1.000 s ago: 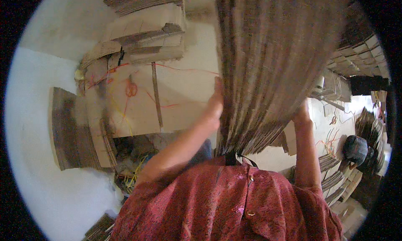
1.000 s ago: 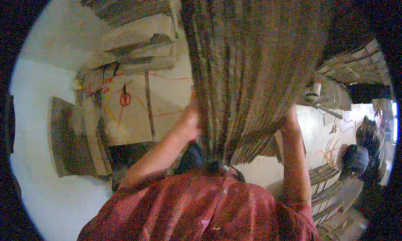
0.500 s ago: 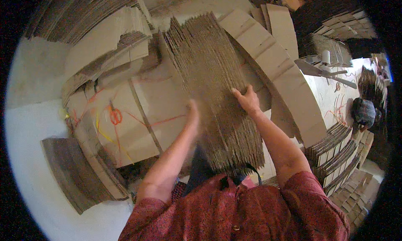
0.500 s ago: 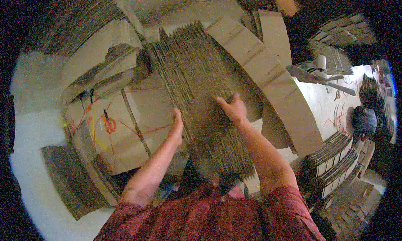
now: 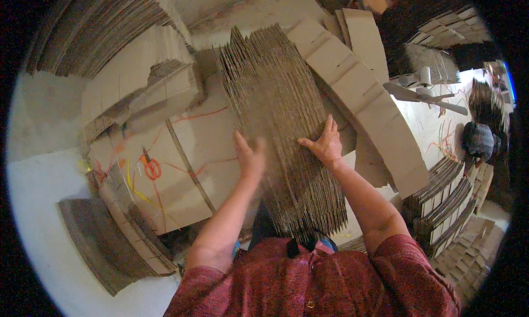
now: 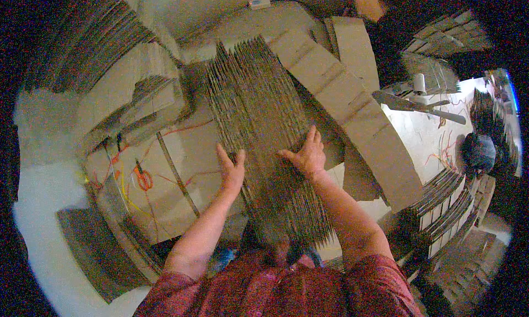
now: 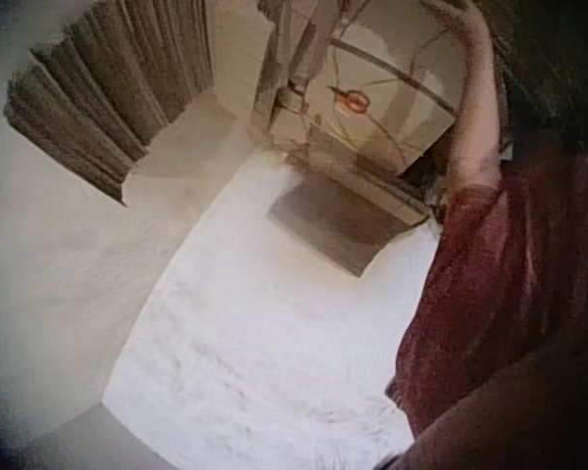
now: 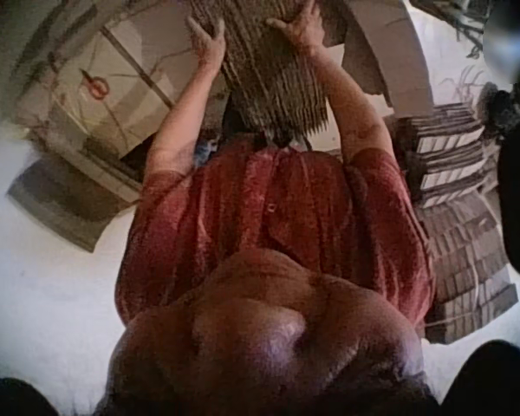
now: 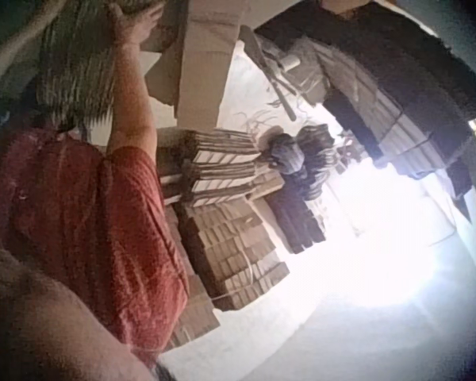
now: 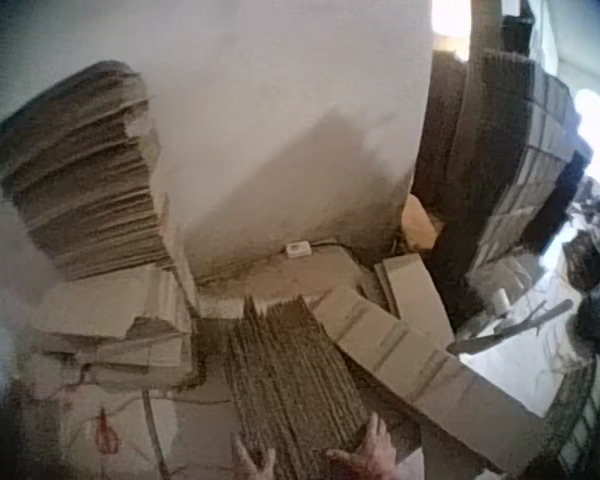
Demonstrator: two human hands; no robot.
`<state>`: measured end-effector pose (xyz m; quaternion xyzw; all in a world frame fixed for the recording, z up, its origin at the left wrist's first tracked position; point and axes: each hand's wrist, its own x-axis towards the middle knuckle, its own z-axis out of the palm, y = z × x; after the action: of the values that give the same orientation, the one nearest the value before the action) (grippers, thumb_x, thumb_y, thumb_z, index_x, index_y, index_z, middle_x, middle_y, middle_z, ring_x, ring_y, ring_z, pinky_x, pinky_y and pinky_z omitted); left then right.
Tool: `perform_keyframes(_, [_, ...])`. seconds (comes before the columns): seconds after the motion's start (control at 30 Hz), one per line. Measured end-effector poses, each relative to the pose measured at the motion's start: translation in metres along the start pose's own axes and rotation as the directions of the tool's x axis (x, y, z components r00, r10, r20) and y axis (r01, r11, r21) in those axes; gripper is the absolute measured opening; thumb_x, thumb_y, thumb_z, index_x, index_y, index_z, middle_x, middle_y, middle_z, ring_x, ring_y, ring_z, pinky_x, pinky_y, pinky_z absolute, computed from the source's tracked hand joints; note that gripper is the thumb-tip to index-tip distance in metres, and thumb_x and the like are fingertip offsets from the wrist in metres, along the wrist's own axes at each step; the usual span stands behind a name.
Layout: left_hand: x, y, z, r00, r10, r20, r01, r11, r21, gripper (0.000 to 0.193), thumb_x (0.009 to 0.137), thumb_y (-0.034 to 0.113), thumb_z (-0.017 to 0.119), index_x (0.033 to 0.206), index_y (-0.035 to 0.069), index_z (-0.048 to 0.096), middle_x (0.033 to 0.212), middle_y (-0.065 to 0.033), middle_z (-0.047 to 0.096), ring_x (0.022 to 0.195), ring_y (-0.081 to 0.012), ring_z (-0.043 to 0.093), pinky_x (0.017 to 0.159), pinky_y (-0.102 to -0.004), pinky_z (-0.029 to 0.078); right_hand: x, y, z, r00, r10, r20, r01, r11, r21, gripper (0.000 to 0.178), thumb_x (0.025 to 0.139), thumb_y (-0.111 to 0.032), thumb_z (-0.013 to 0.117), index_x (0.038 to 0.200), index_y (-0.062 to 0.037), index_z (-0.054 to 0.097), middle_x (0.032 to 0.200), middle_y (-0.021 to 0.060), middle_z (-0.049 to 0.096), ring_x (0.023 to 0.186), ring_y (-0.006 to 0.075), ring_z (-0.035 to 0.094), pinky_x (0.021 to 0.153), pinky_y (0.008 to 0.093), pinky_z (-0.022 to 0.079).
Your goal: The person gathers flat cardboard sheets from the floor, stacks them into a neat pile, and secures the stack with a red plastic tie. The person then places the tied bundle on top of other stacked cardboard.
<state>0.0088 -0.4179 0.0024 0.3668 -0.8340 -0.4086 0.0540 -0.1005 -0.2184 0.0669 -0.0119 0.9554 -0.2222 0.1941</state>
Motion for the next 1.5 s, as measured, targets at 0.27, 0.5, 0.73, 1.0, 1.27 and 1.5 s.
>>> perform_keyframes(0.27, [-0.015, 0.067, -0.014, 0.904, 0.353, 0.243, -0.428, 0.751, 0.502, 0.067, 0.086, 0.035, 0.053, 0.141, 0.013, 0.022, 0.149, -0.0038, 0.016, 0.136, -0.0338, 0.011, 0.102, -0.0643, 0.007, -0.022, -0.035, 0.001, 0.998, -0.061, 0.005, 0.06, 0.966, -0.25, 0.122, 0.054, -0.065, 0.07, 0.141, -0.0022, 0.012, 0.147, 0.022, 0.004, 0.132, 0.0462, 0.009, 0.097, 0.0656, 0.019])
perform_keyframes(0.5, [-0.01, 0.078, -0.018, 0.908, 0.242, 0.343, -0.407, 0.709, 0.576, 0.064, 0.088, 0.038, 0.048, 0.142, 0.017, 0.022, 0.148, 0.0013, 0.019, 0.137, -0.0295, 0.012, 0.103, -0.0618, 0.007, -0.02, -0.033, 0.001, 0.998, -0.052, 0.046, 0.063, 0.959, -0.275, 0.119, 0.054, -0.067, 0.068, 0.142, -0.007, 0.014, 0.148, 0.02, 0.0, 0.132, 0.0498, 0.001, 0.094, 0.0705, 0.016])
perform_keyframes(0.73, [-0.003, 0.061, -0.032, 0.904, 0.32, 0.283, -0.427, 0.647, 0.632, 0.052, 0.087, 0.033, 0.051, 0.135, 0.021, 0.036, 0.143, 0.0016, 0.028, 0.13, -0.029, 0.025, 0.104, -0.0578, 0.013, -0.017, -0.033, -0.008, 0.997, -0.028, 0.066, 0.047, 0.954, -0.295, 0.12, 0.054, -0.064, 0.07, 0.143, -0.007, 0.011, 0.148, 0.0195, -0.001, 0.133, 0.0473, 0.002, 0.094, 0.0669, 0.021])
perform_keyframes(1.0, [0.014, 0.079, -0.045, 0.728, 0.259, 0.635, -0.673, 0.447, 0.589, 0.026, 0.078, 0.006, 0.052, 0.103, 0.001, 0.055, 0.114, -0.0139, 0.048, 0.101, -0.031, 0.05, 0.086, -0.0488, 0.042, -0.016, -0.024, -0.001, 0.995, -0.09, 0.043, 0.099, 0.955, -0.28, 0.118, 0.055, -0.064, 0.07, 0.142, -0.0084, 0.014, 0.148, 0.0184, -0.001, 0.132, 0.0494, 0.003, 0.093, 0.0701, 0.019])
perform_keyframes(1.27, [0.063, 0.113, 0.006, 0.767, -0.324, 0.554, 0.21, 0.942, 0.26, 0.071, 0.073, 0.049, 0.068, 0.112, -0.008, 0.05, 0.113, -0.0236, 0.055, 0.1, -0.0303, 0.058, 0.078, -0.0414, 0.05, -0.016, -0.021, -0.006, 0.996, -0.065, 0.063, 0.079, 0.959, -0.273, 0.119, 0.055, -0.067, 0.068, 0.143, -0.0085, 0.013, 0.149, 0.0181, -0.003, 0.132, 0.0484, 0.002, 0.094, 0.0688, 0.018])
perform_keyframes(1.5, [0.061, 0.054, 0.013, 0.844, -0.208, 0.494, 0.157, 0.977, 0.143, 0.094, 0.069, 0.046, 0.074, 0.134, -0.005, 0.03, 0.122, -0.0205, 0.049, 0.087, -0.0251, 0.058, 0.064, -0.0344, 0.051, -0.014, -0.023, -0.007, 0.995, -0.057, 0.081, 0.077, 0.959, -0.274, 0.114, 0.059, -0.065, 0.067, 0.143, -0.0093, 0.013, 0.149, 0.017, -0.003, 0.133, 0.0475, 0.0, 0.095, 0.0681, 0.019])
